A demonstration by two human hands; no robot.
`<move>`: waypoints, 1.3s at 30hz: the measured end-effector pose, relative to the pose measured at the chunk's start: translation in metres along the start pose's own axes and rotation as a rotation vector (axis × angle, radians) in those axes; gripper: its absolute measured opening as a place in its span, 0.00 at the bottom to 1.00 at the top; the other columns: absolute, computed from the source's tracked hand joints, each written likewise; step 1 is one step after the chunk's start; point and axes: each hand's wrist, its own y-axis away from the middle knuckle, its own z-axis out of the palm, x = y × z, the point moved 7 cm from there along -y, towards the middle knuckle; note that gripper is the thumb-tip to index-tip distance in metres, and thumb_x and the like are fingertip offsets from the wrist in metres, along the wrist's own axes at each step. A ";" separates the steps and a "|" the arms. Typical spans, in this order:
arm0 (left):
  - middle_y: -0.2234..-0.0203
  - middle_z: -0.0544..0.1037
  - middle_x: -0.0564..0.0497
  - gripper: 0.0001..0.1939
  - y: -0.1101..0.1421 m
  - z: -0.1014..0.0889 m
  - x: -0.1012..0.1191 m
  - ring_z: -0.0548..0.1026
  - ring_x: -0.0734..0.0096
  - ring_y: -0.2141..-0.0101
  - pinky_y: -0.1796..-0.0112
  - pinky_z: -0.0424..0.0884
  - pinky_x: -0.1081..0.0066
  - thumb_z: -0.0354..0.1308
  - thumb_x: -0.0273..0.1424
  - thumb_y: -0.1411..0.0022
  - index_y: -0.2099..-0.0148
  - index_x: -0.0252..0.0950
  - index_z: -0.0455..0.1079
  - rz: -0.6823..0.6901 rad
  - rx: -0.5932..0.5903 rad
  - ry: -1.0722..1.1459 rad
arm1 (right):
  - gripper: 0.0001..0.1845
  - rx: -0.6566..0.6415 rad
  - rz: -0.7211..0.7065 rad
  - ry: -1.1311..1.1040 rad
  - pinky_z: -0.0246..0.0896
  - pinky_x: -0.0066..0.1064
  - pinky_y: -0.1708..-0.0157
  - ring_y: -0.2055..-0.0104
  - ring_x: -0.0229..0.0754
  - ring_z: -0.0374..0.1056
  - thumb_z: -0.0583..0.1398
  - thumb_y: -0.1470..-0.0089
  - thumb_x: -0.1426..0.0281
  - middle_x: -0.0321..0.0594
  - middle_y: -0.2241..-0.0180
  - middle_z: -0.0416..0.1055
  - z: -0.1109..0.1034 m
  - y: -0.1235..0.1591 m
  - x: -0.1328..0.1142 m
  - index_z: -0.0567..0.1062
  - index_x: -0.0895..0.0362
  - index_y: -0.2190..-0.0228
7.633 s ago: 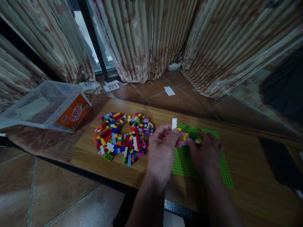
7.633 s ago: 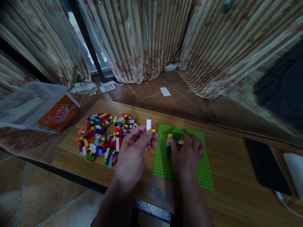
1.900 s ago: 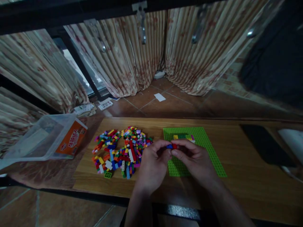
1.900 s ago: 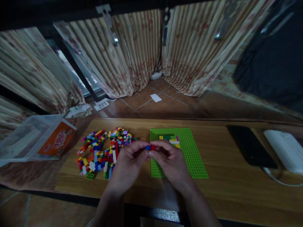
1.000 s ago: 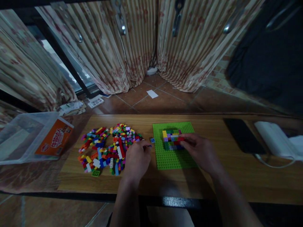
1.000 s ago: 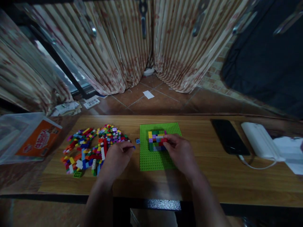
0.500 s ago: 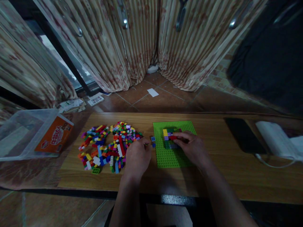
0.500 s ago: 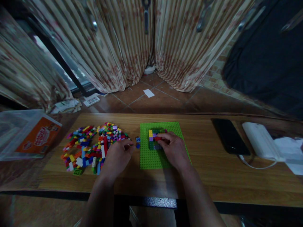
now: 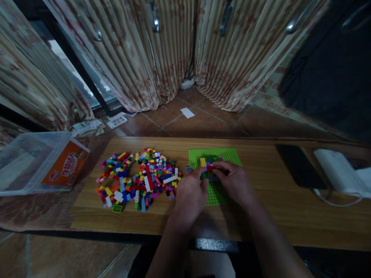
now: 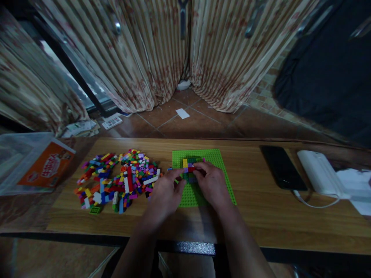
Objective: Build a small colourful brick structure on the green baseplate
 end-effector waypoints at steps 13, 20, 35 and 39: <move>0.60 0.80 0.41 0.17 -0.013 0.007 0.003 0.78 0.59 0.58 0.56 0.70 0.65 0.50 0.30 0.33 0.44 0.31 0.68 -0.144 0.098 -0.021 | 0.12 -0.020 0.154 0.188 0.64 0.36 0.66 0.68 0.46 0.74 0.58 0.46 0.63 0.41 0.69 0.80 -0.008 0.000 0.005 0.82 0.53 0.70; 0.61 0.81 0.39 0.17 -0.031 0.012 -0.002 0.79 0.56 0.56 0.55 0.70 0.65 0.52 0.33 0.33 0.47 0.29 0.70 -0.189 0.103 -0.039 | 0.14 -0.065 0.155 0.270 0.63 0.37 0.68 0.70 0.48 0.74 0.57 0.44 0.64 0.45 0.67 0.81 -0.001 0.000 0.004 0.83 0.53 0.67; 0.64 0.82 0.41 0.14 -0.037 0.015 -0.006 0.80 0.59 0.59 0.59 0.71 0.68 0.55 0.33 0.36 0.52 0.31 0.73 -0.202 0.123 -0.025 | 0.14 -0.009 0.111 0.213 0.62 0.34 0.70 0.72 0.44 0.72 0.56 0.45 0.65 0.42 0.73 0.79 0.004 -0.003 0.001 0.81 0.53 0.74; 0.64 0.82 0.41 0.14 -0.038 0.015 -0.008 0.80 0.58 0.60 0.59 0.71 0.67 0.54 0.33 0.36 0.53 0.30 0.72 -0.180 0.119 -0.012 | 0.14 -0.015 0.113 0.228 0.62 0.34 0.70 0.73 0.44 0.72 0.56 0.46 0.65 0.42 0.73 0.80 0.005 -0.004 0.001 0.81 0.53 0.74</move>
